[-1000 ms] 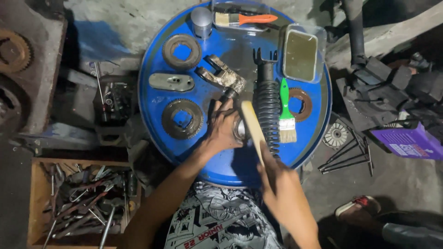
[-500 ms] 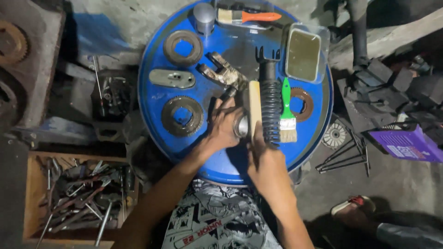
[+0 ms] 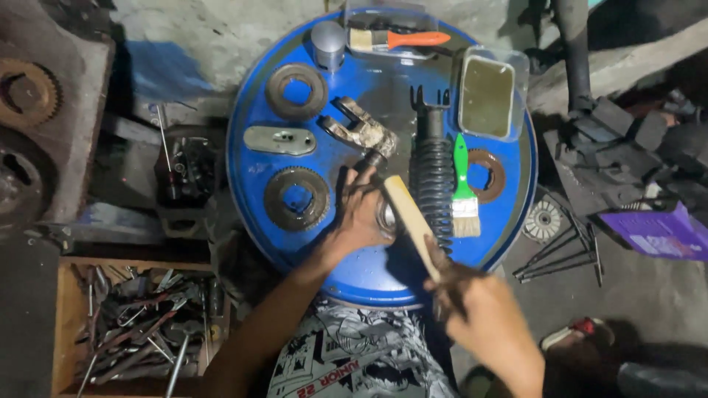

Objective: Cleaning an engine piston using a brush and a wooden scraper with cleaning fluid on a makeshift workbench.

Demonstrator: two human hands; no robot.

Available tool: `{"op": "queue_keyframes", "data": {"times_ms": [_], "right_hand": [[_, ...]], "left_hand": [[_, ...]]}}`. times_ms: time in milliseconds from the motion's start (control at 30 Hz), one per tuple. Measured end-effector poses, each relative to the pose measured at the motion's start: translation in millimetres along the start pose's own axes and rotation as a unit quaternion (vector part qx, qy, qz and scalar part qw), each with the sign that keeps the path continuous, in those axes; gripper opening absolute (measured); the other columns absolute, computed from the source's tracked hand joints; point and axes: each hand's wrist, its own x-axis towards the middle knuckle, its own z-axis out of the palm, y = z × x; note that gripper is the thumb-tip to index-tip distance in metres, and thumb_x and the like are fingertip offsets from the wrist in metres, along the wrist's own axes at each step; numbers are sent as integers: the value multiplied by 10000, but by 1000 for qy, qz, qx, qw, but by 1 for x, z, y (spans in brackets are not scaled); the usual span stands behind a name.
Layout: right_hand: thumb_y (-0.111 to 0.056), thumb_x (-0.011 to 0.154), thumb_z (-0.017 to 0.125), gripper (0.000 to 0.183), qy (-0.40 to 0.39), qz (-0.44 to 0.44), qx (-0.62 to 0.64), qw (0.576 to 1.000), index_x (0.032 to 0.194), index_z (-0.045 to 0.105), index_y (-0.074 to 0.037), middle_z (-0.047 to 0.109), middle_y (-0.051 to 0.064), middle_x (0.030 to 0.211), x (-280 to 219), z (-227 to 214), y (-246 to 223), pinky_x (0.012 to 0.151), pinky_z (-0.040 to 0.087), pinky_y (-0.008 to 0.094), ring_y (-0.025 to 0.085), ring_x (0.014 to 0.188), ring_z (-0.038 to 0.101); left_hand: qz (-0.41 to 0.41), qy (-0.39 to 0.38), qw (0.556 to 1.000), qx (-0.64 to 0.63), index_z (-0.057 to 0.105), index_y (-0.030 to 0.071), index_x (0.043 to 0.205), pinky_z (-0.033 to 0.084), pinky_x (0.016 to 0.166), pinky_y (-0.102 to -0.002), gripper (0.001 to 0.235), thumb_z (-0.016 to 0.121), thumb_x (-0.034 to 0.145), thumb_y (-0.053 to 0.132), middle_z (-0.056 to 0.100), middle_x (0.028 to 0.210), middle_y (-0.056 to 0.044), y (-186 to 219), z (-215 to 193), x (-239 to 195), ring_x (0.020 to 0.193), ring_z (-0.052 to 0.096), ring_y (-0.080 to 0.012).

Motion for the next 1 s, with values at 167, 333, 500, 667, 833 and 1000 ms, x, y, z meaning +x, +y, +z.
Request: {"op": "queue_keyframes", "data": {"times_ms": [167,333,500,667,833,1000], "right_hand": [[-151,828,875,220,212,5,-84,974,965,853,20,751,264,711,28,-49,-19,611,530,518,539,665,721],[-23,820,891,385,212,-108,78,968,1199,827,-40,775,182,1047,50,-69,37,828,525,440,407,928,754],[-98,767,1016,558,369,-96,369,848,1253,775,38,716,112,901,95,-68,103,768,581,269,155,805,712],[-482,1052,754,318,269,-113,720,630,1170,731,-188,614,-50,905,150,-71,93,841,690,414,209,1020,701],[-665,1024,633,536,127,-75,700,699,820,589,-171,380,-69,575,158,-47,-1,385,348,183,40,396,375],[-498,1107,669,335,142,-45,718,680,1067,488,-219,328,-72,685,187,-7,-6,368,319,166,34,429,354]], "left_hand": [[-168,97,978,-71,556,387,1515,433,1290,-570,1081,999,562,641,636,1534,-70,26,16,-9,1561,517,-320],[86,78,992,-54,708,176,1001,384,990,-479,580,941,496,341,695,950,-44,57,-92,-6,1136,574,-284],[51,29,997,-49,727,176,1193,364,1172,-564,770,991,487,336,654,1156,-83,48,-78,-8,1262,541,-328],[122,80,988,-52,716,189,1222,337,1089,-482,805,929,462,349,682,1096,-45,43,-83,-7,1195,526,-289],[132,107,985,-30,717,246,1218,391,1132,-452,735,916,511,289,766,1165,20,16,-32,-6,1291,583,-232],[49,97,992,-57,629,251,1584,399,1270,-493,1068,966,578,373,766,1444,-87,20,-9,-24,1429,643,-311]]}}
